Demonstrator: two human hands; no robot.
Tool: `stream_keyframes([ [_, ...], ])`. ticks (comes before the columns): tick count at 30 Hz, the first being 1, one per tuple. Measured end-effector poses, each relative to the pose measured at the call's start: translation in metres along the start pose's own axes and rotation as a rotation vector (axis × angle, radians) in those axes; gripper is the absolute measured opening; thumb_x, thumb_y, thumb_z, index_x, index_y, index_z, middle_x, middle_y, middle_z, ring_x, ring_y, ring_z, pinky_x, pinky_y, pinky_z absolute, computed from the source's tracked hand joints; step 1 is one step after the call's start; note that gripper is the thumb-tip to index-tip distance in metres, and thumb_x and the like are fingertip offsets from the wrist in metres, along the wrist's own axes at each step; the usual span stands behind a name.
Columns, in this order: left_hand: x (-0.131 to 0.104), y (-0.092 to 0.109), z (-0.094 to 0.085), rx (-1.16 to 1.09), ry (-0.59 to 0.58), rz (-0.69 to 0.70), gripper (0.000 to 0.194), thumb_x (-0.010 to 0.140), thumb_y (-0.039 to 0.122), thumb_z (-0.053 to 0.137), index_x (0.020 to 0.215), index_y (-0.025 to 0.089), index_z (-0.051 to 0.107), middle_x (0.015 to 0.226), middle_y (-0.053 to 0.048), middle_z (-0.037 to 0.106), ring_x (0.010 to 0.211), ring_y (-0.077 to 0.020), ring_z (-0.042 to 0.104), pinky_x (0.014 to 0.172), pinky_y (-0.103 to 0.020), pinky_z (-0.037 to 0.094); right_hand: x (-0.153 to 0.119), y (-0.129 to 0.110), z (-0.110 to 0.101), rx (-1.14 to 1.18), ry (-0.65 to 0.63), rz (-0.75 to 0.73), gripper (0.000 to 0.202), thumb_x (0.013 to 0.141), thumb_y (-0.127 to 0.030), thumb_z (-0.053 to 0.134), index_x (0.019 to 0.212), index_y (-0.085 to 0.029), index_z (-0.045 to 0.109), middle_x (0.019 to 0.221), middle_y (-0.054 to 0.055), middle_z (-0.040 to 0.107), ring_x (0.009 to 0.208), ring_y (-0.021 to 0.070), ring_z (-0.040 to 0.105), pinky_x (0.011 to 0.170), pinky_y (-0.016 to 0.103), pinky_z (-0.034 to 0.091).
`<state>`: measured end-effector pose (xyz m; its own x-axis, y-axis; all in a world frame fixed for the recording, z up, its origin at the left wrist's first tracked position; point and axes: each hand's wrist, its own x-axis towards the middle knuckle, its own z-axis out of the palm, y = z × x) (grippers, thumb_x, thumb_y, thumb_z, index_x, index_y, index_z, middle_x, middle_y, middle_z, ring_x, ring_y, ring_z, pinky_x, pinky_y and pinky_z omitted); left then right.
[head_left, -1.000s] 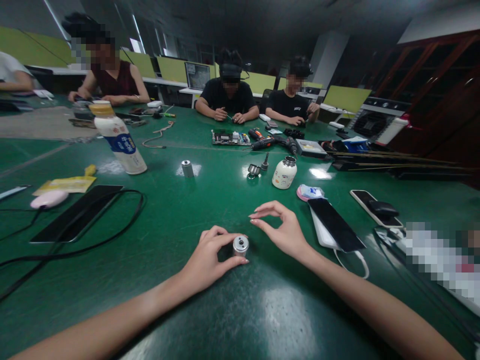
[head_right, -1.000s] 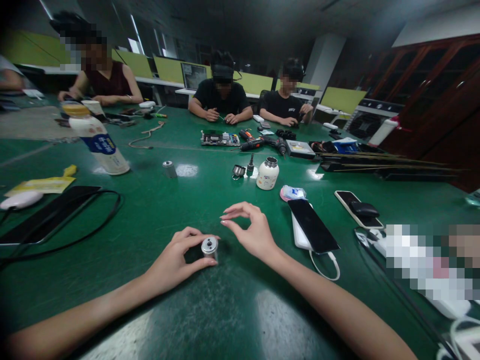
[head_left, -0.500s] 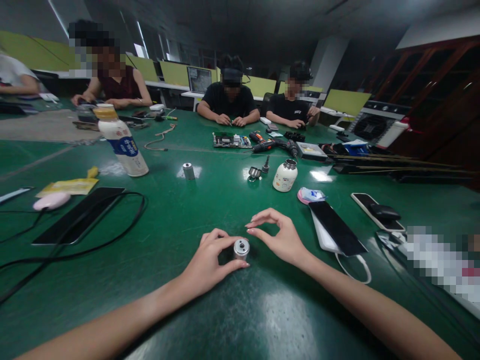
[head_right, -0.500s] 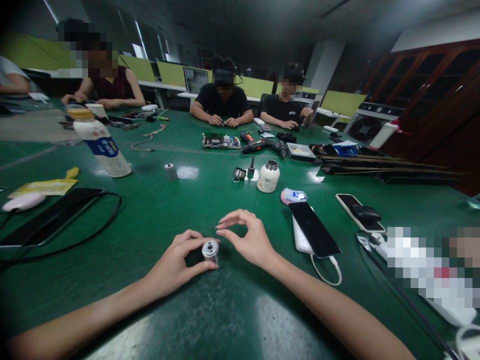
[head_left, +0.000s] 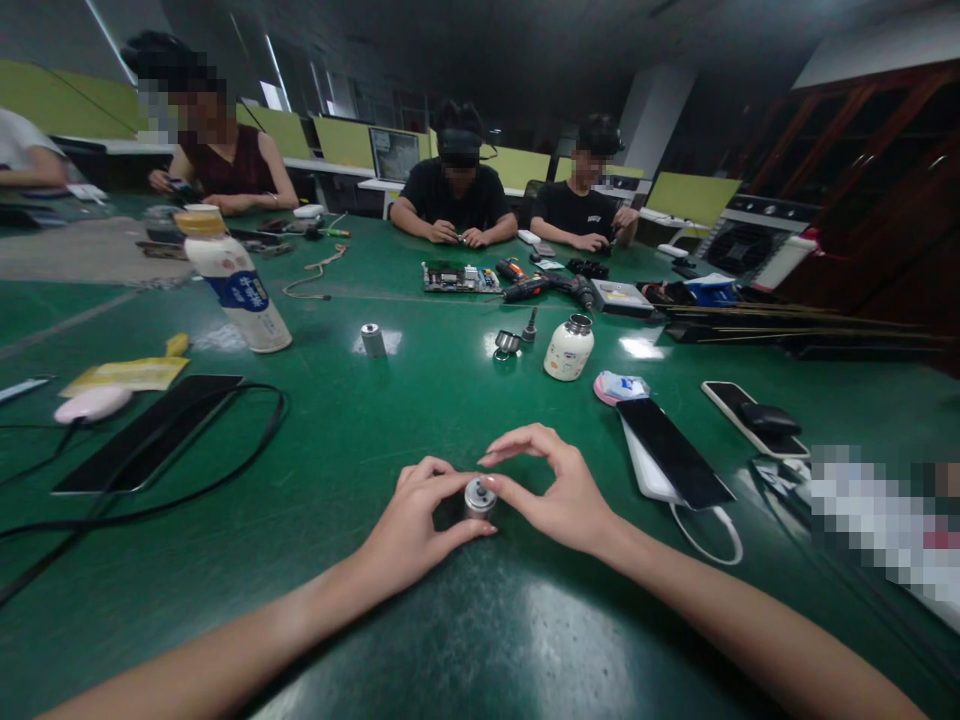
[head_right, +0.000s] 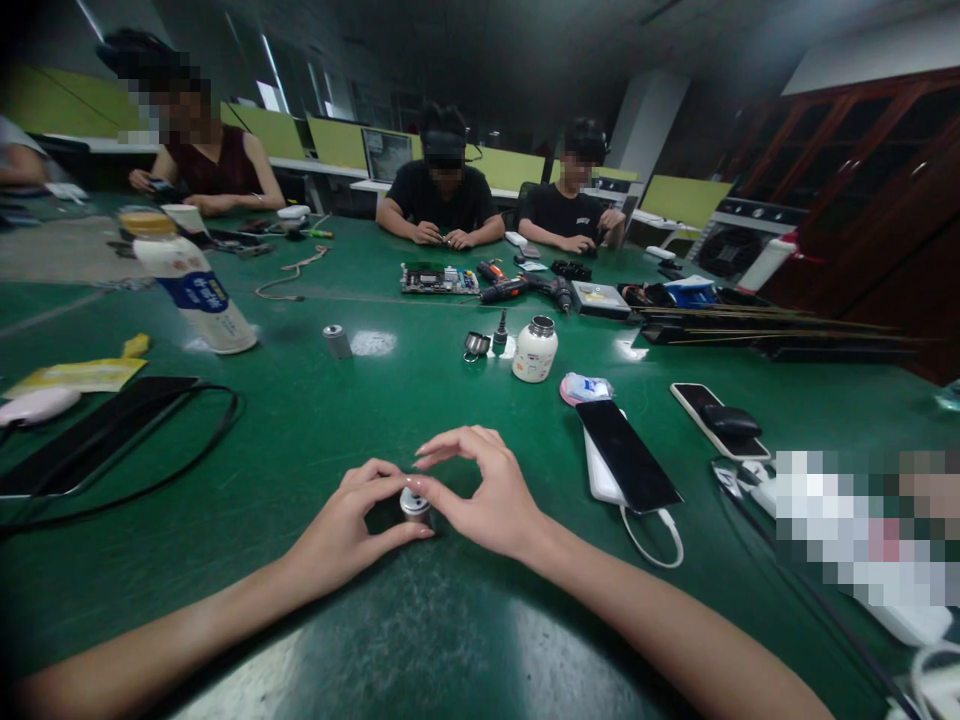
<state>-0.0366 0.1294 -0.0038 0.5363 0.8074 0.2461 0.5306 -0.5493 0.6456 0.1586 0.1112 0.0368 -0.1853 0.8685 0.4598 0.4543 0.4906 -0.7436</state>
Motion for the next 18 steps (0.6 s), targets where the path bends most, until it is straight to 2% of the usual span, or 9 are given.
stream_keyframes([
  [2, 0.000, 0.000, 0.000, 0.003, -0.004, 0.001, 0.034, 0.077, 0.046, 0.074, 0.106, 0.028, 0.070, 0.095, -0.003, 0.066, 0.094, -0.0225, 0.054, 0.085, -0.036, 0.041, -0.001, -0.001, 0.002, -0.002, -0.077, -0.043, 0.019, 0.079, -0.020, 0.071, 0.096, -0.026, 0.067, 0.092, 0.001, 0.074, 0.094, 0.0203, 0.067, 0.090, 0.039, 0.047],
  [4, 0.000, 0.000, 0.000, 0.005, -0.004, 0.001, 0.033, 0.077, 0.046, 0.073, 0.105, 0.028, 0.071, 0.094, -0.002, 0.066, 0.094, -0.0224, 0.054, 0.085, -0.036, 0.041, -0.003, 0.000, 0.005, -0.010, -0.093, -0.064, 0.017, 0.078, -0.016, 0.071, 0.091, -0.027, 0.068, 0.087, 0.000, 0.075, 0.093, 0.0203, 0.068, 0.092, 0.040, 0.047],
  [6, 0.000, 0.000, 0.000, 0.005, -0.006, 0.000, 0.034, 0.077, 0.046, 0.074, 0.105, 0.028, 0.070, 0.093, -0.002, 0.066, 0.093, -0.0225, 0.054, 0.084, -0.036, 0.041, -0.003, 0.000, 0.007, 0.019, -0.043, -0.037, 0.012, 0.079, -0.018, 0.072, 0.087, -0.027, 0.069, 0.082, -0.001, 0.075, 0.090, 0.0203, 0.069, 0.091, 0.041, 0.048],
  [9, 0.000, -0.001, 0.000, 0.003, -0.004, -0.007, 0.037, 0.075, 0.047, 0.075, 0.107, 0.029, 0.070, 0.094, -0.002, 0.066, 0.093, -0.0226, 0.055, 0.083, -0.036, 0.041, 0.000, 0.006, 0.006, 0.094, 0.044, 0.023, 0.007, 0.081, -0.022, 0.071, 0.086, -0.025, 0.068, 0.087, 0.001, 0.074, 0.091, 0.0204, 0.069, 0.087, 0.038, 0.051],
  [13, 0.000, -0.001, 0.000, 0.010, 0.001, -0.016, 0.041, 0.074, 0.048, 0.075, 0.110, 0.030, 0.070, 0.095, -0.003, 0.064, 0.094, -0.0230, 0.055, 0.086, -0.036, 0.041, 0.009, 0.030, -0.003, 0.027, 0.092, 0.069, 0.009, 0.081, -0.024, 0.072, 0.089, -0.023, 0.067, 0.090, 0.002, 0.075, 0.089, 0.0204, 0.070, 0.092, 0.040, 0.048],
  [15, 0.000, -0.001, 0.000, 0.009, -0.008, -0.025, 0.042, 0.074, 0.047, 0.076, 0.111, 0.030, 0.070, 0.095, -0.003, 0.065, 0.095, -0.0234, 0.055, 0.086, -0.037, 0.040, 0.012, 0.048, -0.007, -0.079, 0.050, 0.090, 0.008, 0.081, -0.022, 0.071, 0.088, -0.023, 0.068, 0.089, 0.002, 0.075, 0.092, 0.0217, 0.070, 0.095, 0.044, 0.046],
  [18, 0.000, 0.001, -0.001, 0.005, -0.019, -0.036, 0.042, 0.074, 0.046, 0.076, 0.112, 0.031, 0.070, 0.094, -0.003, 0.065, 0.095, -0.0238, 0.055, 0.087, -0.037, 0.040, 0.014, 0.072, -0.009, -0.071, -0.036, 0.140, 0.008, 0.080, -0.019, 0.071, 0.087, -0.021, 0.068, 0.087, 0.003, 0.075, 0.086, 0.0196, 0.071, 0.088, 0.039, 0.051],
])
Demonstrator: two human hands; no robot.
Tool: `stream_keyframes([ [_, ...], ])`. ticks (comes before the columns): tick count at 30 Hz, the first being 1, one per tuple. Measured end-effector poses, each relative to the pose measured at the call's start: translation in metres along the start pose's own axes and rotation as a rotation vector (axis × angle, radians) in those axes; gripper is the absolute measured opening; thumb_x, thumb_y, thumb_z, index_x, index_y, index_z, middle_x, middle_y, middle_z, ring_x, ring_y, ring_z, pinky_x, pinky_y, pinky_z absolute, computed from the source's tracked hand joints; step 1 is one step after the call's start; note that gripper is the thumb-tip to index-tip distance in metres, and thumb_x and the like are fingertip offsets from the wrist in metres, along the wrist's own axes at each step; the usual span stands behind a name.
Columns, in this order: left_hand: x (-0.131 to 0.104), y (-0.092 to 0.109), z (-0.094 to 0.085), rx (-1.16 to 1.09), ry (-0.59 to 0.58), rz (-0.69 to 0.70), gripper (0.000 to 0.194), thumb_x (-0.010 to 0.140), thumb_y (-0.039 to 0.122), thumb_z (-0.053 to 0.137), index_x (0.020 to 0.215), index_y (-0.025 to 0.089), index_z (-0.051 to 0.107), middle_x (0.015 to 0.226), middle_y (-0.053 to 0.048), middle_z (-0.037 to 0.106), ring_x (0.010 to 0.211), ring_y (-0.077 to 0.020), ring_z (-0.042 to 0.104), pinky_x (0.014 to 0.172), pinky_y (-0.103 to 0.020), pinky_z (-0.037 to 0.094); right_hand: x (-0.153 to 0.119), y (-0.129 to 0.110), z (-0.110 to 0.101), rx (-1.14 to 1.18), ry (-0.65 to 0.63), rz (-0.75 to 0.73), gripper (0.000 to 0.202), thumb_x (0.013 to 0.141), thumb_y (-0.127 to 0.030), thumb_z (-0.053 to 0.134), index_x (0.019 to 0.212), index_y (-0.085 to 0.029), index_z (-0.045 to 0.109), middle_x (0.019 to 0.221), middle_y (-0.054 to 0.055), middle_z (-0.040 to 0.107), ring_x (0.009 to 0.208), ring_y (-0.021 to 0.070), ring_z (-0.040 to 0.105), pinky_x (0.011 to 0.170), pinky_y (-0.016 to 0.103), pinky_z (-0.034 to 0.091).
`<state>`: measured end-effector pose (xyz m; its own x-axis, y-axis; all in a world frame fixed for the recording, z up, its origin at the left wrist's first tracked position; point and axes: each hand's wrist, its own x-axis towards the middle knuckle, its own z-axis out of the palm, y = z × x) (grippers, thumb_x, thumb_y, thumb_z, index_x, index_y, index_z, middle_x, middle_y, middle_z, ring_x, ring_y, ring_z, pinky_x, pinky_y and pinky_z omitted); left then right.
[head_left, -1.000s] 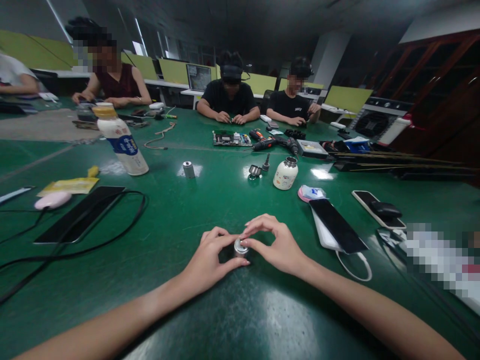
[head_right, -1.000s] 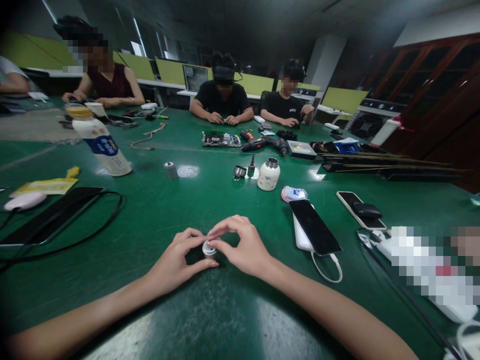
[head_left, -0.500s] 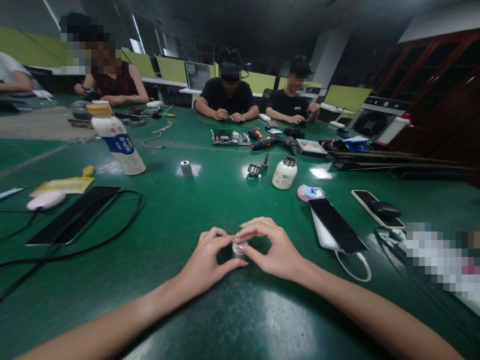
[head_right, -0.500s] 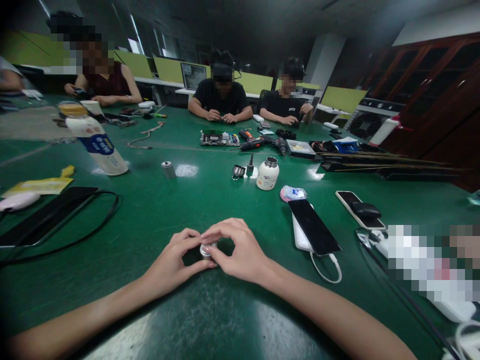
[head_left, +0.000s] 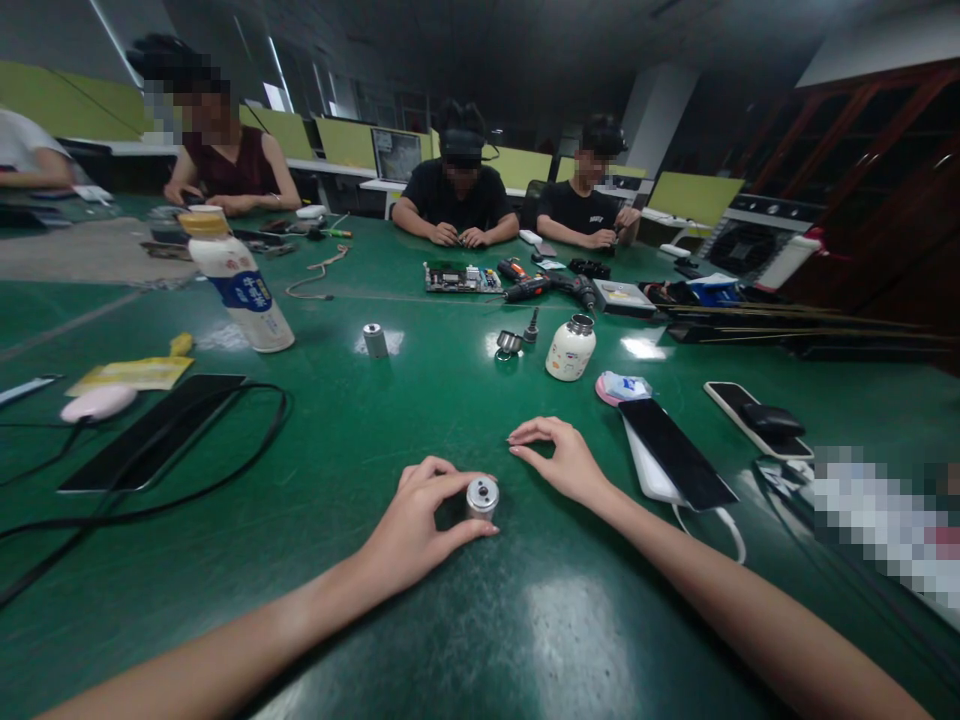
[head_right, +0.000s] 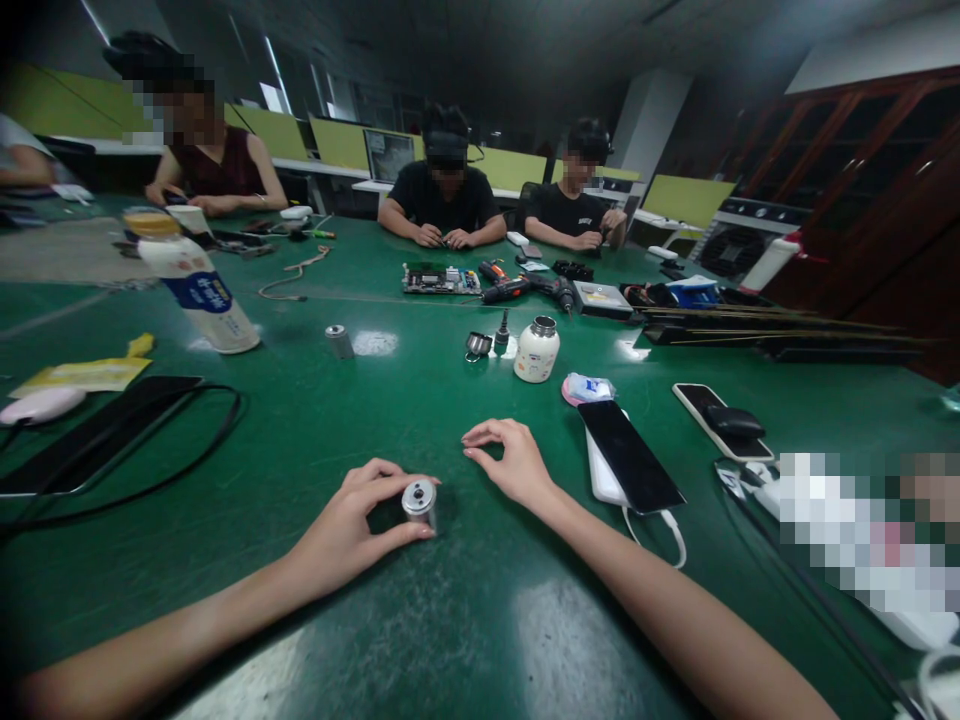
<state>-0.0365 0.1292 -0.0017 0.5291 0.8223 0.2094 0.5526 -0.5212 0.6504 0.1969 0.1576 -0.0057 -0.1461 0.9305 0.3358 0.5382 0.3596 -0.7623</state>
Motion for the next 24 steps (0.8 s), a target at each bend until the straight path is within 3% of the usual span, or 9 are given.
stream_keyframes([
  [4, 0.000, 0.001, -0.001, 0.003, 0.000, 0.001, 0.042, 0.074, 0.046, 0.076, 0.113, 0.031, 0.069, 0.094, -0.003, 0.065, 0.094, -0.0236, 0.055, 0.086, -0.037, 0.040, 0.000, 0.001, 0.002, 0.079, 0.015, 0.026, 0.007, 0.080, -0.020, 0.071, 0.086, -0.019, 0.068, 0.087, 0.004, 0.075, 0.083, 0.0183, 0.071, 0.083, 0.035, 0.054],
  [8, 0.000, 0.000, 0.000, 0.007, 0.008, 0.010, 0.040, 0.074, 0.046, 0.076, 0.110, 0.030, 0.070, 0.094, -0.002, 0.065, 0.094, -0.0228, 0.055, 0.085, -0.036, 0.040, -0.007, -0.032, 0.003, 0.196, 0.091, 0.010, 0.012, 0.078, -0.026, 0.074, 0.085, -0.020, 0.067, 0.087, 0.004, 0.074, 0.085, 0.0195, 0.071, 0.085, 0.036, 0.053],
  [13, -0.001, -0.003, 0.002, -0.003, 0.012, 0.026, 0.040, 0.074, 0.046, 0.076, 0.110, 0.029, 0.069, 0.093, -0.002, 0.065, 0.093, -0.0223, 0.055, 0.083, -0.035, 0.040, -0.021, -0.066, 0.007, 0.145, -0.007, -0.097, 0.007, 0.078, -0.019, 0.074, 0.081, -0.024, 0.070, 0.085, 0.002, 0.074, 0.098, 0.0211, 0.066, 0.089, 0.038, 0.048],
  [19, -0.001, -0.004, 0.002, -0.006, 0.018, 0.046, 0.035, 0.076, 0.044, 0.075, 0.106, 0.029, 0.070, 0.093, -0.002, 0.065, 0.093, -0.0220, 0.054, 0.083, -0.034, 0.040, -0.027, -0.068, 0.015, 0.094, 0.009, -0.122, 0.012, 0.076, -0.013, 0.075, 0.077, -0.023, 0.070, 0.085, 0.001, 0.073, 0.095, 0.0201, 0.065, 0.086, 0.036, 0.046],
  [24, -0.001, -0.003, 0.002, -0.012, 0.020, 0.042, 0.035, 0.076, 0.043, 0.076, 0.107, 0.030, 0.070, 0.093, -0.001, 0.065, 0.092, -0.0219, 0.055, 0.082, -0.034, 0.039, -0.027, -0.069, 0.013, 0.035, 0.064, -0.145, 0.013, 0.075, -0.022, 0.078, 0.079, -0.023, 0.066, 0.072, -0.002, 0.071, 0.080, 0.0191, 0.066, 0.081, 0.036, 0.044],
])
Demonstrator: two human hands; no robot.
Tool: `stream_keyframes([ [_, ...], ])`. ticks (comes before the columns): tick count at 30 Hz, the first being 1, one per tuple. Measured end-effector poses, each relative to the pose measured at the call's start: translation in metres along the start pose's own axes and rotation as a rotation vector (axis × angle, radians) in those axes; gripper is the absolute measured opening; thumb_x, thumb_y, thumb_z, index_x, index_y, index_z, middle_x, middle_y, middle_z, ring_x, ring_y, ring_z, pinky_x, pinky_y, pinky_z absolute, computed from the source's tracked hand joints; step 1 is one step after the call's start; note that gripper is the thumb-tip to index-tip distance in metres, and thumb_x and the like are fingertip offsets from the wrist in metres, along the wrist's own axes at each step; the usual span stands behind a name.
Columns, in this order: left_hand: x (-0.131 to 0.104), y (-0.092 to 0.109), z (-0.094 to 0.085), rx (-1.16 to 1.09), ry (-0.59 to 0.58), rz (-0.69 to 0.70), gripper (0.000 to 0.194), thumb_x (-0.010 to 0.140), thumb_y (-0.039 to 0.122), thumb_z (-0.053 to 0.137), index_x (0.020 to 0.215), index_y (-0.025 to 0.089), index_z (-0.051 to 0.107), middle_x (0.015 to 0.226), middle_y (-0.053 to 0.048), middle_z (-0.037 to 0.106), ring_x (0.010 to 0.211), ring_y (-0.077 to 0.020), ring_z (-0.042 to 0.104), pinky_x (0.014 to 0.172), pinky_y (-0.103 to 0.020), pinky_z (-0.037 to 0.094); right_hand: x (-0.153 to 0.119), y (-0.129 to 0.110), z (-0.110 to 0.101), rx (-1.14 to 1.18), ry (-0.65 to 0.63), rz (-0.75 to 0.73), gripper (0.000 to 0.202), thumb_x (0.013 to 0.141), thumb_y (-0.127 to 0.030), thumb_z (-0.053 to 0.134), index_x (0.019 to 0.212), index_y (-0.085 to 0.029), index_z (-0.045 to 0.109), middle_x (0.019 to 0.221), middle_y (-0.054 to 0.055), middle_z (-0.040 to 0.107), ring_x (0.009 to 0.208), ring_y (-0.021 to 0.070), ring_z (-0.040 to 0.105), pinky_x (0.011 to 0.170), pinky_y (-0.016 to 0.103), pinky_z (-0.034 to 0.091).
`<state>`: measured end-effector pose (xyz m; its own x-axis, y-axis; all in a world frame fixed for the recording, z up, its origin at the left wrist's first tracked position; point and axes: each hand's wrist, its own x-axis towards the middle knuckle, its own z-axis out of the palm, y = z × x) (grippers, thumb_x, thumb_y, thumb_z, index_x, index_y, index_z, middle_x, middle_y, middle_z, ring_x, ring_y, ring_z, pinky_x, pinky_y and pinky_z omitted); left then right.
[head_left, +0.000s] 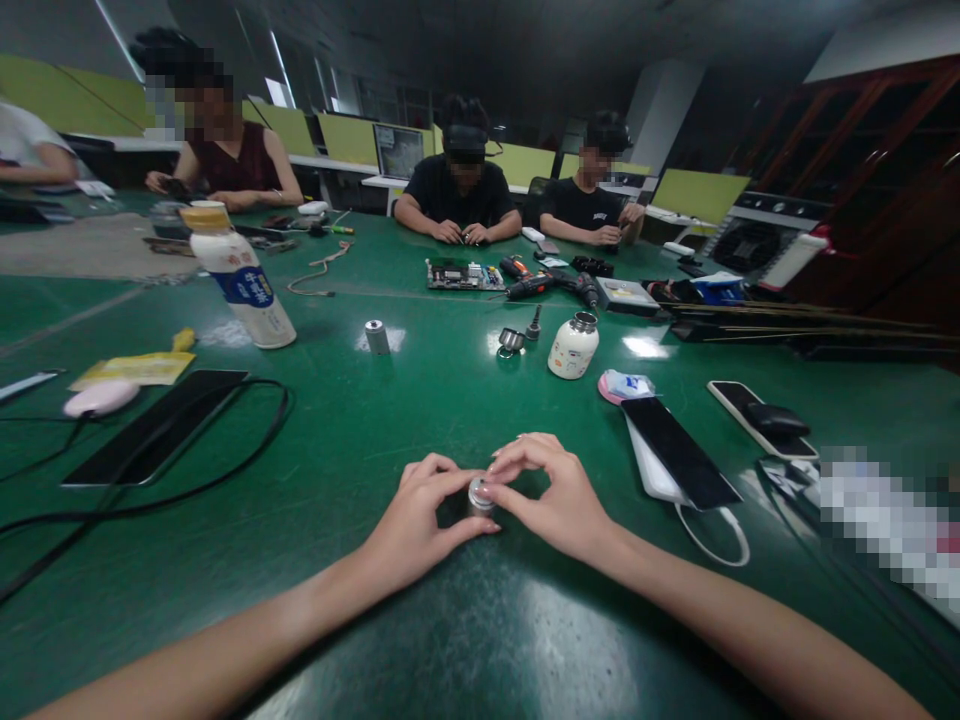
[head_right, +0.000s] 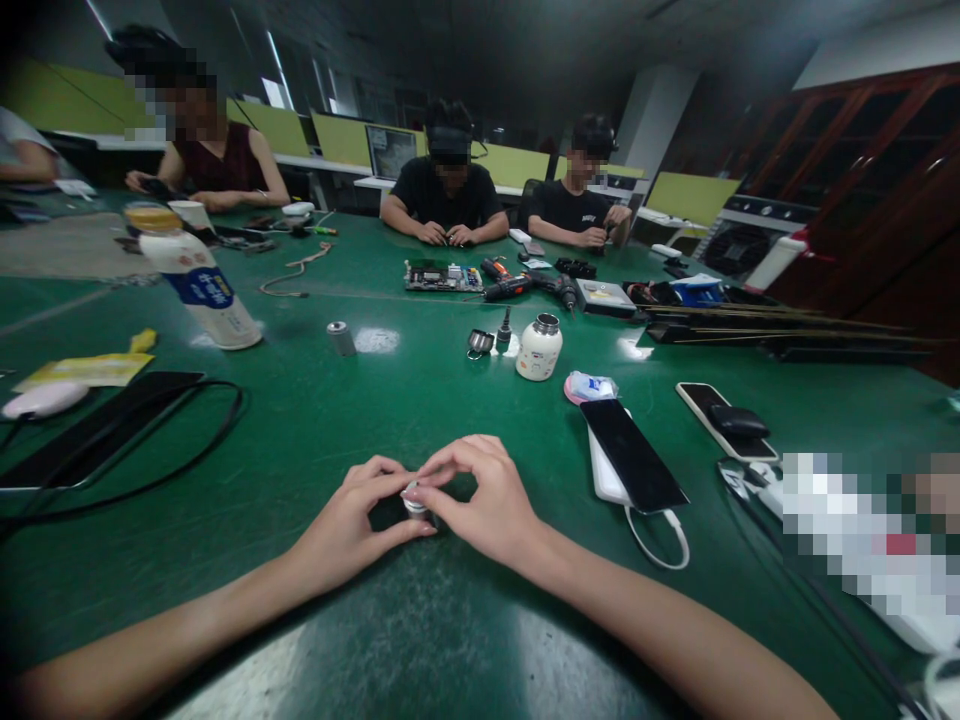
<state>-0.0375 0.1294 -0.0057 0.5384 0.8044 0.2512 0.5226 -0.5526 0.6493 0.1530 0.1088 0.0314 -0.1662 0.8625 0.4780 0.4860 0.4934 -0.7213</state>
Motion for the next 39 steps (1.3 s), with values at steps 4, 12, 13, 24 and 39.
stream_keyframes([
  [4, 0.001, 0.000, 0.000, 0.000, 0.008, -0.010, 0.036, 0.073, 0.044, 0.077, 0.106, 0.030, 0.071, 0.093, -0.002, 0.064, 0.092, -0.0219, 0.055, 0.083, -0.035, 0.040, 0.001, -0.001, -0.005, 0.016, 0.092, 0.028, 0.014, 0.078, -0.023, 0.072, 0.088, -0.022, 0.061, 0.066, -0.003, 0.068, 0.077, 0.0192, 0.066, 0.083, 0.038, 0.044],
  [12, 0.001, 0.001, 0.000, 0.007, 0.003, -0.006, 0.036, 0.077, 0.045, 0.074, 0.109, 0.030, 0.070, 0.094, -0.002, 0.064, 0.093, -0.0221, 0.055, 0.085, -0.036, 0.040, -0.003, -0.002, 0.001, 0.056, -0.073, -0.043, 0.015, 0.078, -0.015, 0.070, 0.089, -0.024, 0.066, 0.087, 0.001, 0.072, 0.093, 0.0207, 0.067, 0.086, 0.038, 0.047],
  [13, 0.001, 0.001, 0.000, 0.011, 0.003, -0.008, 0.035, 0.076, 0.045, 0.074, 0.108, 0.030, 0.071, 0.094, -0.002, 0.064, 0.093, -0.0221, 0.055, 0.085, -0.036, 0.040, -0.002, -0.001, 0.001, 0.072, -0.060, -0.032, 0.012, 0.078, -0.016, 0.070, 0.087, -0.024, 0.066, 0.086, 0.001, 0.072, 0.091, 0.0205, 0.068, 0.086, 0.038, 0.048],
  [24, 0.001, 0.001, -0.001, 0.016, -0.017, -0.033, 0.042, 0.075, 0.048, 0.075, 0.113, 0.032, 0.069, 0.095, -0.002, 0.063, 0.095, -0.0228, 0.056, 0.086, -0.037, 0.040, 0.017, 0.073, -0.014, -0.038, -0.069, 0.141, 0.003, 0.078, -0.019, 0.071, 0.079, -0.021, 0.070, 0.083, 0.004, 0.073, 0.085, 0.0203, 0.068, 0.079, 0.035, 0.054],
  [39, 0.001, 0.001, -0.001, 0.008, 0.008, -0.008, 0.040, 0.074, 0.049, 0.075, 0.109, 0.030, 0.070, 0.093, -0.002, 0.065, 0.092, -0.0225, 0.055, 0.083, -0.036, 0.041, 0.003, 0.006, -0.004, 0.110, -0.105, 0.038, 0.007, 0.078, -0.018, 0.074, 0.077, -0.023, 0.070, 0.088, 0.003, 0.073, 0.102, 0.0210, 0.064, 0.092, 0.040, 0.048],
])
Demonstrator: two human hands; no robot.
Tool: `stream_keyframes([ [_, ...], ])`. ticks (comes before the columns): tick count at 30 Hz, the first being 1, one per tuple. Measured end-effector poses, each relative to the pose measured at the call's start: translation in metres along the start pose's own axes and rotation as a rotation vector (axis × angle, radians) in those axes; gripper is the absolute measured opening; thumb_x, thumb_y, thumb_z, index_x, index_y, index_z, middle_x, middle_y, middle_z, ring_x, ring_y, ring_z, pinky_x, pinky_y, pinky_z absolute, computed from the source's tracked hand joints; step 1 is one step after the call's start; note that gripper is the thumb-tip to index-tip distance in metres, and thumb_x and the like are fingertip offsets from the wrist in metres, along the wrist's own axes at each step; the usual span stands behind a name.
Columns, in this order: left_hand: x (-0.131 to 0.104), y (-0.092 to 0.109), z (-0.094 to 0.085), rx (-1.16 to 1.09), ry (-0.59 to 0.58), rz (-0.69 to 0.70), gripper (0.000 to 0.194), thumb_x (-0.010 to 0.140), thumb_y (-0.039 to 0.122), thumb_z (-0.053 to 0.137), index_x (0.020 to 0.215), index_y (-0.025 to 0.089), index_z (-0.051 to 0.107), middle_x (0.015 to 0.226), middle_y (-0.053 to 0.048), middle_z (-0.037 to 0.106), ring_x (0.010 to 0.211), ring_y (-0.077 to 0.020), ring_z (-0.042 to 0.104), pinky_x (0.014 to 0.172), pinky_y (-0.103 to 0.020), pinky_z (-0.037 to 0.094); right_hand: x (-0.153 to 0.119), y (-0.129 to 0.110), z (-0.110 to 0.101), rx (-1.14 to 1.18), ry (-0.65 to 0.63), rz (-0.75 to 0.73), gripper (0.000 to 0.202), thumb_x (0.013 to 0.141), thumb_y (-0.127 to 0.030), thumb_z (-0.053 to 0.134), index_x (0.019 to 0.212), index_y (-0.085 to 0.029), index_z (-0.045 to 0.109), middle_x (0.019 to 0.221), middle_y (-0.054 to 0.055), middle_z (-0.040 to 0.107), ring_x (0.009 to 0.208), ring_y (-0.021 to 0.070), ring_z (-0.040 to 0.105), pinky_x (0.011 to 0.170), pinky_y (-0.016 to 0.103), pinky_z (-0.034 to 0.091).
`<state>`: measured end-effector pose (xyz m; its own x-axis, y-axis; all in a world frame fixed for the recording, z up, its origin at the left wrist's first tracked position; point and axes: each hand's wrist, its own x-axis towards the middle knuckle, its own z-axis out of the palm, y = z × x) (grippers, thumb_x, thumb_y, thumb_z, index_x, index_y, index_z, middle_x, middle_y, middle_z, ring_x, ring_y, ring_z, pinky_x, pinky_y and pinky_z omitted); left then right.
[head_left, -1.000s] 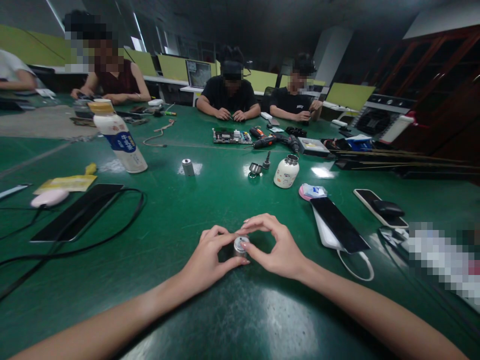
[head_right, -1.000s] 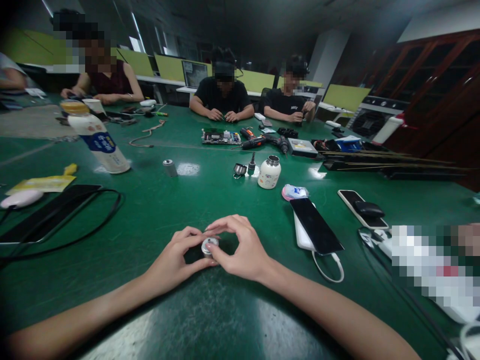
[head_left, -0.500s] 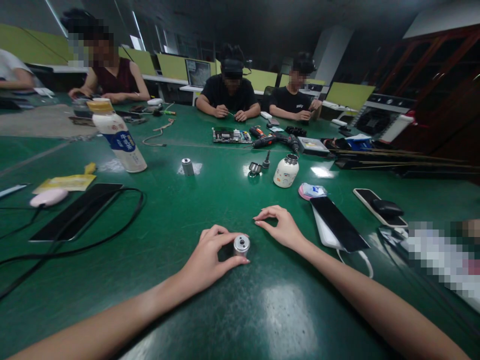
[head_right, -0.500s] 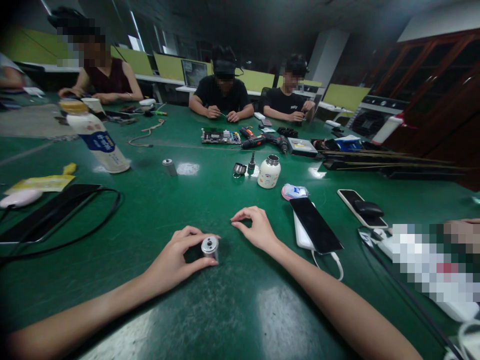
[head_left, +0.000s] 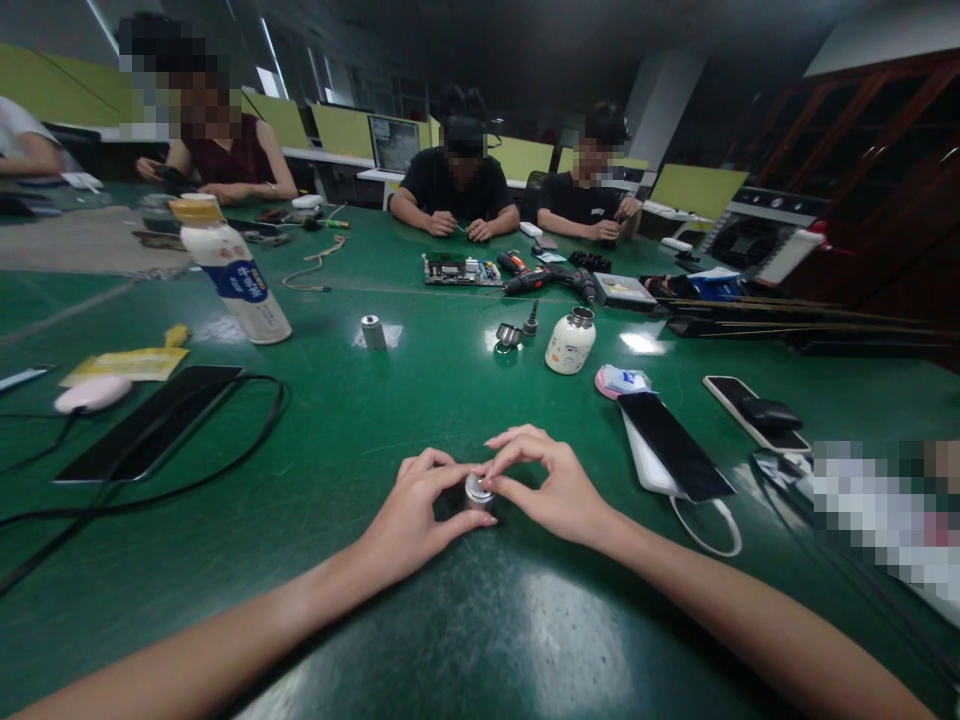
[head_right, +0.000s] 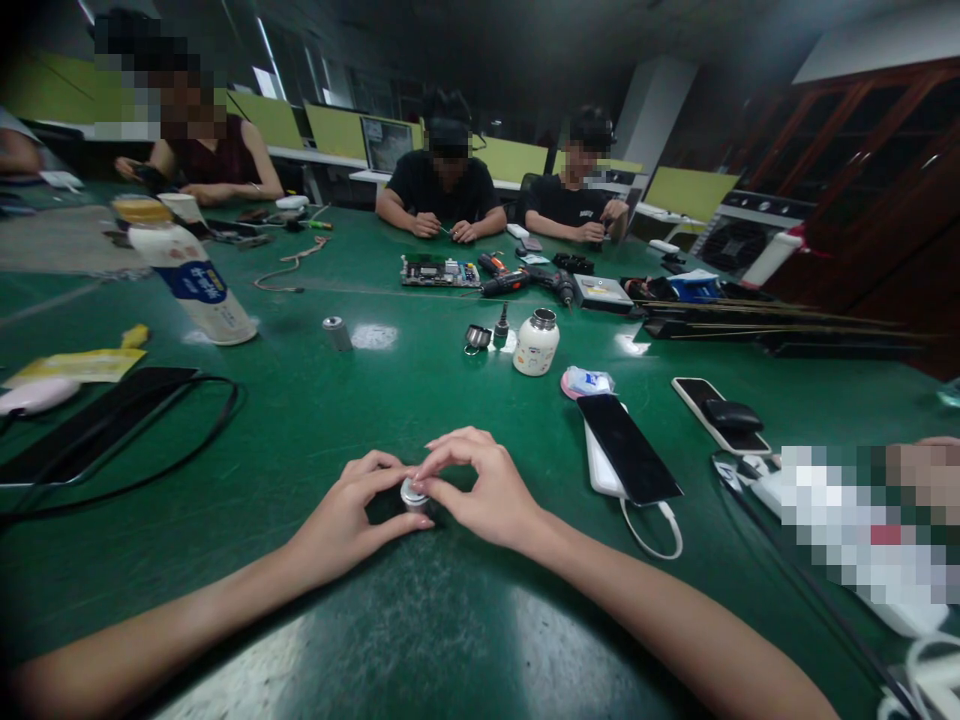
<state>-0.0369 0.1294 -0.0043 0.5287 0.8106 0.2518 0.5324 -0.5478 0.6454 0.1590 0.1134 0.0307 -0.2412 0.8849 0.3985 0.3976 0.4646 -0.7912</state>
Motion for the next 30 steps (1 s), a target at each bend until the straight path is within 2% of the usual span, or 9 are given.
stream_keyframes([
  [5, 0.000, 0.001, 0.000, 0.010, -0.008, 0.000, 0.036, 0.075, 0.047, 0.075, 0.105, 0.029, 0.071, 0.091, -0.002, 0.065, 0.090, -0.0216, 0.055, 0.082, -0.035, 0.040, -0.003, 0.003, 0.003, -0.095, 0.054, -0.086, 0.010, 0.077, -0.021, 0.075, 0.073, -0.024, 0.067, 0.075, 0.000, 0.071, 0.089, 0.0207, 0.067, 0.092, 0.042, 0.046],
  [9, 0.000, 0.000, 0.000, 0.017, -0.004, -0.002, 0.038, 0.074, 0.049, 0.075, 0.107, 0.030, 0.071, 0.091, -0.002, 0.065, 0.090, -0.0218, 0.055, 0.083, -0.035, 0.040, -0.001, 0.004, 0.000, -0.126, 0.212, -0.051, 0.019, 0.075, -0.029, 0.077, 0.074, -0.023, 0.059, 0.059, -0.003, 0.064, 0.075, 0.0205, 0.067, 0.092, 0.044, 0.045],
  [11, 0.000, -0.001, 0.001, 0.016, -0.005, 0.001, 0.038, 0.074, 0.049, 0.075, 0.107, 0.030, 0.071, 0.091, -0.002, 0.065, 0.090, -0.0219, 0.054, 0.083, -0.035, 0.039, -0.001, 0.004, -0.001, -0.069, 0.223, -0.014, 0.021, 0.075, -0.029, 0.077, 0.083, -0.022, 0.058, 0.068, -0.001, 0.068, 0.079, 0.0208, 0.068, 0.089, 0.043, 0.047],
  [13, 0.000, 0.000, 0.000, 0.011, -0.011, -0.001, 0.038, 0.075, 0.047, 0.075, 0.107, 0.029, 0.071, 0.091, -0.002, 0.064, 0.091, -0.0220, 0.054, 0.083, -0.035, 0.039, -0.002, 0.004, 0.000, -0.005, 0.152, -0.005, 0.025, 0.075, -0.026, 0.077, 0.092, -0.022, 0.059, 0.081, 0.002, 0.071, 0.086, 0.0210, 0.068, 0.089, 0.042, 0.049],
  [16, 0.001, 0.001, 0.000, 0.004, -0.018, -0.004, 0.038, 0.076, 0.046, 0.075, 0.110, 0.029, 0.070, 0.091, -0.002, 0.065, 0.091, -0.0217, 0.055, 0.082, -0.035, 0.039, -0.004, 0.001, 0.005, 0.015, 0.048, -0.023, 0.017, 0.076, -0.022, 0.075, 0.089, -0.023, 0.065, 0.090, 0.003, 0.072, 0.098, 0.0212, 0.066, 0.089, 0.039, 0.050],
  [21, 0.001, 0.003, -0.002, 0.007, -0.024, -0.015, 0.037, 0.074, 0.047, 0.075, 0.106, 0.029, 0.071, 0.091, -0.002, 0.064, 0.091, -0.0221, 0.055, 0.083, -0.035, 0.039, 0.000, 0.003, 0.004, 0.070, 0.131, -0.002, 0.009, 0.079, -0.023, 0.073, 0.084, -0.023, 0.066, 0.085, 0.002, 0.073, 0.095, 0.0204, 0.067, 0.087, 0.038, 0.052],
  [24, 0.001, 0.004, -0.002, 0.012, -0.023, -0.022, 0.038, 0.074, 0.048, 0.075, 0.107, 0.029, 0.071, 0.091, -0.002, 0.065, 0.091, -0.0223, 0.055, 0.083, -0.036, 0.040, 0.008, 0.020, -0.006, 0.003, 0.191, 0.040, 0.011, 0.080, -0.026, 0.073, 0.086, -0.022, 0.065, 0.087, 0.003, 0.074, 0.093, 0.0210, 0.069, 0.093, 0.042, 0.048],
  [28, 0.002, 0.004, -0.003, 0.013, -0.026, -0.022, 0.041, 0.075, 0.049, 0.074, 0.112, 0.031, 0.070, 0.092, -0.002, 0.065, 0.091, -0.0223, 0.055, 0.084, -0.036, 0.040, 0.014, 0.056, -0.017, -0.177, 0.093, 0.083, 0.005, 0.079, -0.022, 0.073, 0.082, -0.021, 0.069, 0.083, 0.003, 0.075, 0.089, 0.0202, 0.068, 0.089, 0.040, 0.049],
  [30, 0.002, 0.003, -0.003, 0.013, -0.028, -0.024, 0.042, 0.075, 0.049, 0.074, 0.112, 0.031, 0.070, 0.092, -0.003, 0.065, 0.092, -0.0224, 0.055, 0.085, -0.036, 0.040, 0.015, 0.067, -0.019, -0.207, 0.099, 0.095, 0.003, 0.078, -0.022, 0.073, 0.078, -0.022, 0.070, 0.082, 0.003, 0.075, 0.096, 0.0218, 0.066, 0.088, 0.040, 0.050],
])
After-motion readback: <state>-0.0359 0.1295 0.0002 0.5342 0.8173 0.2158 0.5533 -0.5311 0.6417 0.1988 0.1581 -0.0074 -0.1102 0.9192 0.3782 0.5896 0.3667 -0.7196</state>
